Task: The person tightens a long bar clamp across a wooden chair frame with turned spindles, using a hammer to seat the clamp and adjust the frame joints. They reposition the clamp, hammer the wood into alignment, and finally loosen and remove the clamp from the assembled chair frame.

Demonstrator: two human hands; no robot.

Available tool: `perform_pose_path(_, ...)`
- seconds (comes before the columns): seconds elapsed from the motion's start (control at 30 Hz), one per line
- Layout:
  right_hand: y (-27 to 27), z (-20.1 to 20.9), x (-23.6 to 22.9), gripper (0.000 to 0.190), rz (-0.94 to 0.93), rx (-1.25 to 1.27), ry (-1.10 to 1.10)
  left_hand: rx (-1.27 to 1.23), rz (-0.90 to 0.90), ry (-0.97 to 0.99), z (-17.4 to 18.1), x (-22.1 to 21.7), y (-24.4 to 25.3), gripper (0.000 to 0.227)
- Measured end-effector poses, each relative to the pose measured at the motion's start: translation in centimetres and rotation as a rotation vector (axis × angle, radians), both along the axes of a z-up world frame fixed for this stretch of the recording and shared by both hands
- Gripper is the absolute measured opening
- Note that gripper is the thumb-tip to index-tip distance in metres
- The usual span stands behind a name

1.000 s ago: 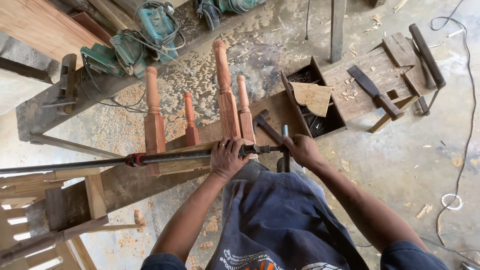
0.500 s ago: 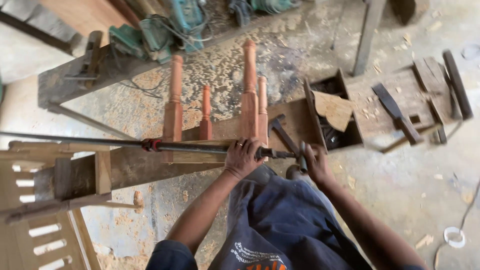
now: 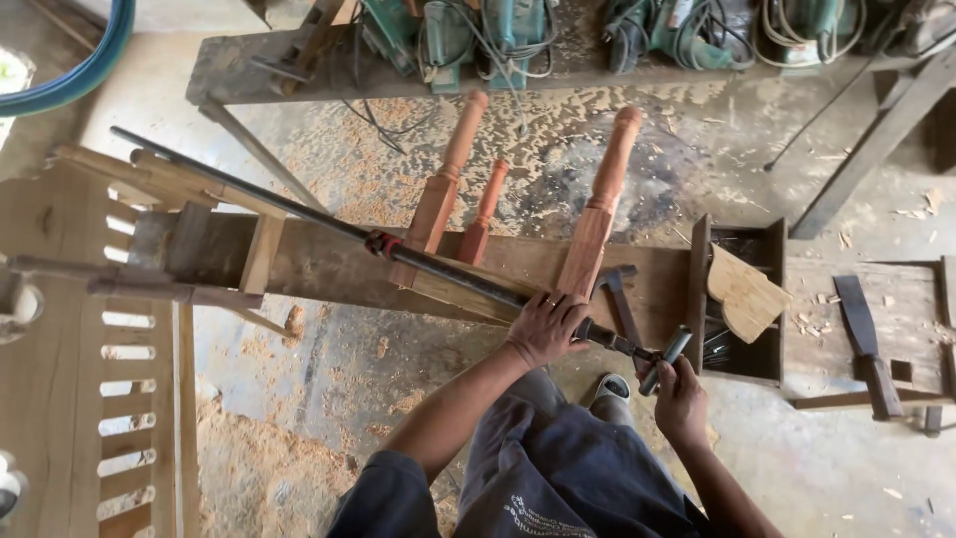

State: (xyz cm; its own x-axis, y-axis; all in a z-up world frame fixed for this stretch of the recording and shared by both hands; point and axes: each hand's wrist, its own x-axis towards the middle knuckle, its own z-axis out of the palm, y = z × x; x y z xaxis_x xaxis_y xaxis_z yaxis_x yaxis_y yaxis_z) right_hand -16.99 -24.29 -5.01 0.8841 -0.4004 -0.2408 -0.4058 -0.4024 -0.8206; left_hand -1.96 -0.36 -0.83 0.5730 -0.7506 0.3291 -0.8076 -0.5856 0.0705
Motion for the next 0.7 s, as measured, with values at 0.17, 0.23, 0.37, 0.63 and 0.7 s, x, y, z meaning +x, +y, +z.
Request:
perform_pose_path(0.17, 0.2, 0.1, 0.0, 0.026, -0.079, 0.371, -0.091, 0.065, -0.046, 0.228, 2.9, 1.2, 3.0, 0.100)
perform_pose_path(0.23, -0.1, -0.3, 0.0, 0.026, -0.071, 0.436, -0.102, -0.017, 0.098, 0.183, 3.9, 2.4, 8.4, 0.094)
perform_pose_path(0.37, 0.1, 4.0, 0.9, 0.030, -0.041, 0.337, 0.038, -0.862, 0.752, 0.058, 7.1, 4.9, 16.7, 0.071)
perform_pose_path(0.63, -0.3, 3.6, 0.5, 0.032, -0.079, 0.371, 0.133, -1.908, 0.810, 0.997, -2.1, 11.7, 24.6, 0.064)
perform_pose_path(0.7, -0.8, 2.7, 0.6, 0.033, -0.079, 0.395, 0.147, -1.888, 0.691, 0.996, -2.2, 12.7, 23.6, 0.066)
